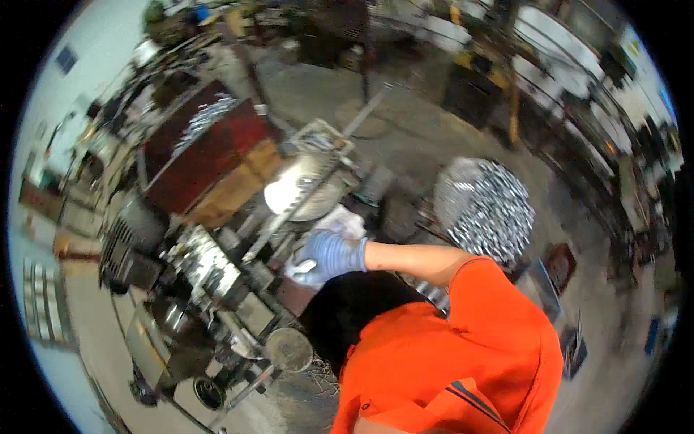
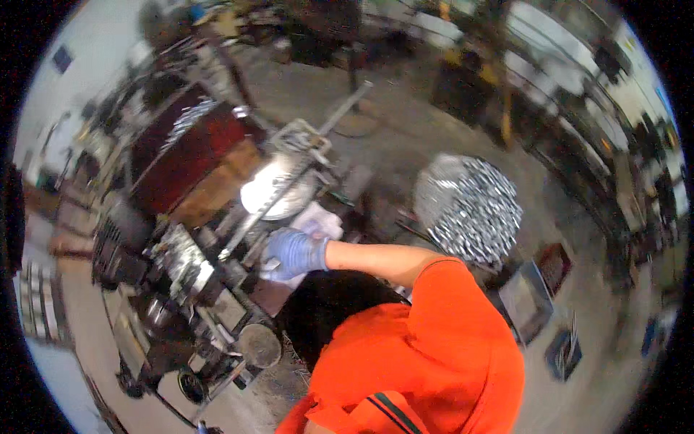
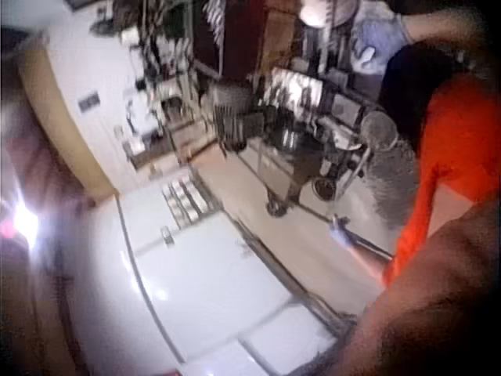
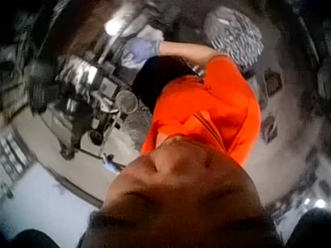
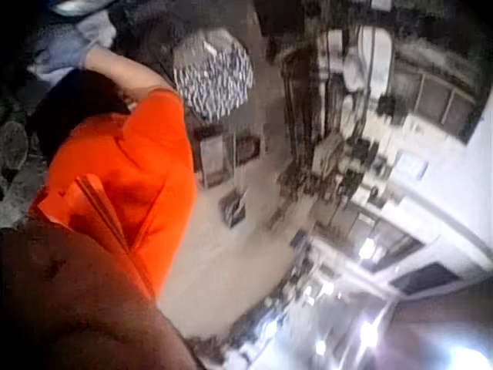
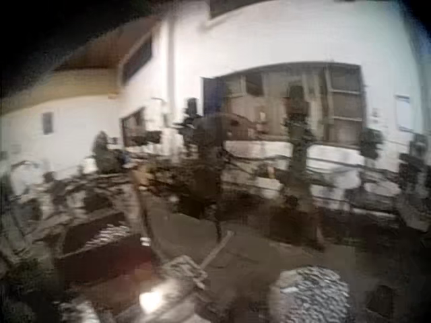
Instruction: The person operates a manual lathe to shape small metal components, using a lever to advance the feed, checking the workpiece, and clearing metal shavings by hand.
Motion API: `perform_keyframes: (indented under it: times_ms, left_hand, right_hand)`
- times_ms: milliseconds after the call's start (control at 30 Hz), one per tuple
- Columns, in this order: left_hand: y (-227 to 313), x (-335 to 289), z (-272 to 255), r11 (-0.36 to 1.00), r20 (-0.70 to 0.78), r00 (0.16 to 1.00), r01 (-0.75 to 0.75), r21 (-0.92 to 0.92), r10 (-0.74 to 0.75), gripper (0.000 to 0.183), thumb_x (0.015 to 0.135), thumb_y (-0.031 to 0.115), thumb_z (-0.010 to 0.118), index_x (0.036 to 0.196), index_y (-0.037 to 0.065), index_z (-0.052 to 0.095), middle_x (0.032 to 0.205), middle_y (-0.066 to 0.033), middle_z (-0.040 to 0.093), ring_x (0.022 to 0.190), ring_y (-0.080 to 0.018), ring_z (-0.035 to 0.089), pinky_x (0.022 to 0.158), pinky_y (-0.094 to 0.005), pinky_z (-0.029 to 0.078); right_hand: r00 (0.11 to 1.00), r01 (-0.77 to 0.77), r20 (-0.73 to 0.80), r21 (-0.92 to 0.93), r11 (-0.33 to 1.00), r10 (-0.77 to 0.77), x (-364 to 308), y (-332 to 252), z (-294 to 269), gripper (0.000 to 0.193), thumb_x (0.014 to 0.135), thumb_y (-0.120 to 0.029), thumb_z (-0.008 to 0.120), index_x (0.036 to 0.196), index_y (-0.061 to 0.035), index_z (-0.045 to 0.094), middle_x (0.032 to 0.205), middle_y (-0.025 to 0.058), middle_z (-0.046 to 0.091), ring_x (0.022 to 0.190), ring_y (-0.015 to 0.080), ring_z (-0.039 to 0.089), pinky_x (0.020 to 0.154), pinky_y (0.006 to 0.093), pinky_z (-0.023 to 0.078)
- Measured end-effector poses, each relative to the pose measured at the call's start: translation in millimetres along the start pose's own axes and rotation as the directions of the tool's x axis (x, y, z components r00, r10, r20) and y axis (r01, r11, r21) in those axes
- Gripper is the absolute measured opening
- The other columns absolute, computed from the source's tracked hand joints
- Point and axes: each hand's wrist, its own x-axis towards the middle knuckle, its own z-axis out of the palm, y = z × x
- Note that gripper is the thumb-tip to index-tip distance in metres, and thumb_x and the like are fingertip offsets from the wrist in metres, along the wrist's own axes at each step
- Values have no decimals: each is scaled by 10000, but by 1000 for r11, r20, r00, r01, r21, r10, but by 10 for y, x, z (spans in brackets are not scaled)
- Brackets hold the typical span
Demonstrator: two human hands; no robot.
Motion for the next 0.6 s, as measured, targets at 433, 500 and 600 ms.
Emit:
perform_keyframes:
  times_ms: [433, 500, 600]
  left_hand:
    - [-183, 169, -88, 997, -58, 995, 74, -22, -75, 325, 855, 241, 598, 1026, -29, 540, 714, -175, 639, 600, -245, 592, 631, -373, 513]
    - [-75, 117, -22, 994, -102, 989, 109, 17, -107, 264, 855, 227, 595, 951, -15, 552, 708, -169, 639, 597, -238, 592, 613, -367, 511]
    - [-29, 178, 37, 983, -136, 978, 170, 72, -159, 233, 853, 215, 598, 915, -5, 550, 704, -161, 640, 593, -231, 591, 607, -356, 503]
  right_hand:
    - [378, -855, -292, -473, 210, 879, -2727, 2150, -1254, 522, 789, -533, 497, 951, -77, 694, 989, 155, 656, 925, 311, 620, 833, 417, 468]
    - [331, -844, -349, -525, 109, 877, -3031, 2425, -1329, 525, 787, -531, 496, 1001, -89, 684, 1068, 144, 641, 1008, 307, 595, 889, 410, 444]
    - [186, -913, -334, -407, 37, 924, -3422, 2954, -1307, 653, 701, -577, 610, 1084, -48, 635, 1146, 177, 603, 1043, 318, 589, 885, 389, 471]
